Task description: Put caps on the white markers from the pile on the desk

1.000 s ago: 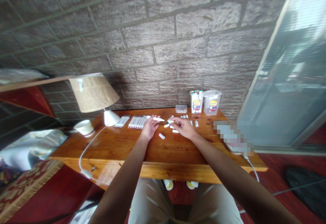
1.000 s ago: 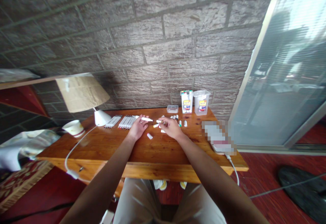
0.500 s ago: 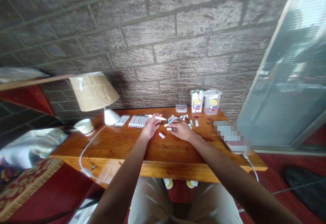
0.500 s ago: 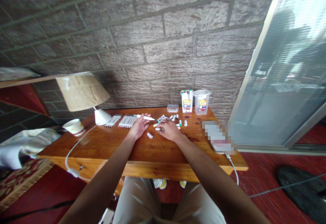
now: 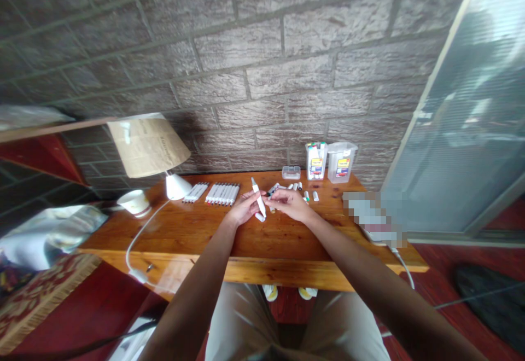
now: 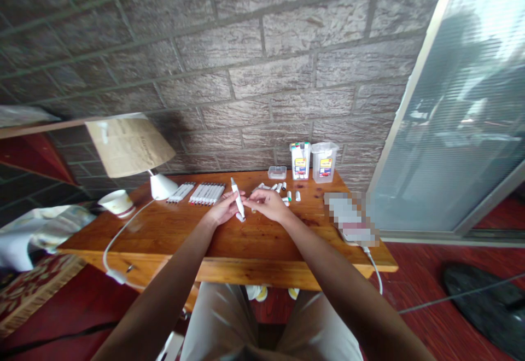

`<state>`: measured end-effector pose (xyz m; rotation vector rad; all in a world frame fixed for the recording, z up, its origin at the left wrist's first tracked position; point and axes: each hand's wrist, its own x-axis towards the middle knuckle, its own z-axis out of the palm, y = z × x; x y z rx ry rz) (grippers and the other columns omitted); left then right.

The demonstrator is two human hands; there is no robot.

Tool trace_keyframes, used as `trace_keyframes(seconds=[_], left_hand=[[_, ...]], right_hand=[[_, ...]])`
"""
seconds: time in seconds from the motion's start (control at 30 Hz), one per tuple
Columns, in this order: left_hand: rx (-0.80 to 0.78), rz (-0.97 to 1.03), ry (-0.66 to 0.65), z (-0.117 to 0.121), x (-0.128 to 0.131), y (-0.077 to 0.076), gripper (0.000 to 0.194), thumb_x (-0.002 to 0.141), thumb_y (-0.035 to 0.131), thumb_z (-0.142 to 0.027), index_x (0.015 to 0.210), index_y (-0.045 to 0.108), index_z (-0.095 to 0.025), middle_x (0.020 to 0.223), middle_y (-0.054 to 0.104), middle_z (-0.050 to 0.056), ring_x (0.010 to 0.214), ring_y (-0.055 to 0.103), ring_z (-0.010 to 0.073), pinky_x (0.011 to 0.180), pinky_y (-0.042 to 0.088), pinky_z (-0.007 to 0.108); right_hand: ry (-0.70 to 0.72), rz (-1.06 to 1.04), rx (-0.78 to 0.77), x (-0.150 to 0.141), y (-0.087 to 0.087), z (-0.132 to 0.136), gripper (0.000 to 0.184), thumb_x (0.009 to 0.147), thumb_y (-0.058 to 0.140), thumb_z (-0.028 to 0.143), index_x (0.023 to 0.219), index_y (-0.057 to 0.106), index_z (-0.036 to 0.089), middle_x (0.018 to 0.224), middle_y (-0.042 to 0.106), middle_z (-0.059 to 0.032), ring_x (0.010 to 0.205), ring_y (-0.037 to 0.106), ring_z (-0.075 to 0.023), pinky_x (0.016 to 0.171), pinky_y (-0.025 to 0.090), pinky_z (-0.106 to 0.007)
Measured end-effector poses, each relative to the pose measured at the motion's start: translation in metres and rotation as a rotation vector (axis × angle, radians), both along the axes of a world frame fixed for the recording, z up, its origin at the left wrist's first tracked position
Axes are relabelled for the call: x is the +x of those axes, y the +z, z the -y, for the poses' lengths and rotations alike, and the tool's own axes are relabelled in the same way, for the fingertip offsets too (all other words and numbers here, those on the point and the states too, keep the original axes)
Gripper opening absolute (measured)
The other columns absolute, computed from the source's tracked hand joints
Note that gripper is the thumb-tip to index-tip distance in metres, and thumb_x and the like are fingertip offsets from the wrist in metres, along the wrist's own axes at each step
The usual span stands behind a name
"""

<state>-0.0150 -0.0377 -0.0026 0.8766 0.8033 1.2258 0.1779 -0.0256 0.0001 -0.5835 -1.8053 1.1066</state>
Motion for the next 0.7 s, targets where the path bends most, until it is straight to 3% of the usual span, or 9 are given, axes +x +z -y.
trace_keyframes(seconds=[0.23, 0.43, 0.7], left_hand=[[0.02, -0.045, -0.028, 0.0, -0.001, -0.004, 0.025, 0.068, 0.086, -0.025, 0.084, 0.074, -0.01, 0.078, 0.074, 0.009, 0.071, 0.07, 0.0167, 0.066, 0.052, 0.025], [0.09, -0.054, -0.08, -0.001, 0.0, -0.008, 0.03, 0.064, 0.089, -0.029, 0.082, 0.076, -0.009, 0.065, 0.068, 0.005, 0.048, 0.052, 0.0062, 0.048, 0.037, 0.02], [0.118, -0.101, -0.094, -0.003, -0.002, -0.01, 0.036, 0.062, 0.09, -0.035, 0.085, 0.077, -0.01, 0.075, 0.069, 0.008, 0.055, 0.055, 0.0094, 0.054, 0.04, 0.024]], right_hand=[[0.093, -0.079, -0.065, -0.008, -0.012, 0.001, 0.037, 0.071, 0.08, 0.044, 0.079, 0.054, 0.02, 0.079, 0.068, 0.0012, 0.07, 0.064, -0.0135, 0.067, 0.047, -0.026], [0.136, -0.095, -0.125, -0.008, -0.013, 0.0, 0.037, 0.073, 0.08, 0.042, 0.085, 0.052, 0.021, 0.087, 0.073, -0.0003, 0.08, 0.071, -0.0171, 0.077, 0.052, -0.031], [0.165, -0.106, -0.203, -0.006, -0.006, 0.003, 0.044, 0.068, 0.084, 0.036, 0.094, 0.051, 0.022, 0.086, 0.075, 0.0005, 0.079, 0.073, -0.0175, 0.076, 0.053, -0.031]])
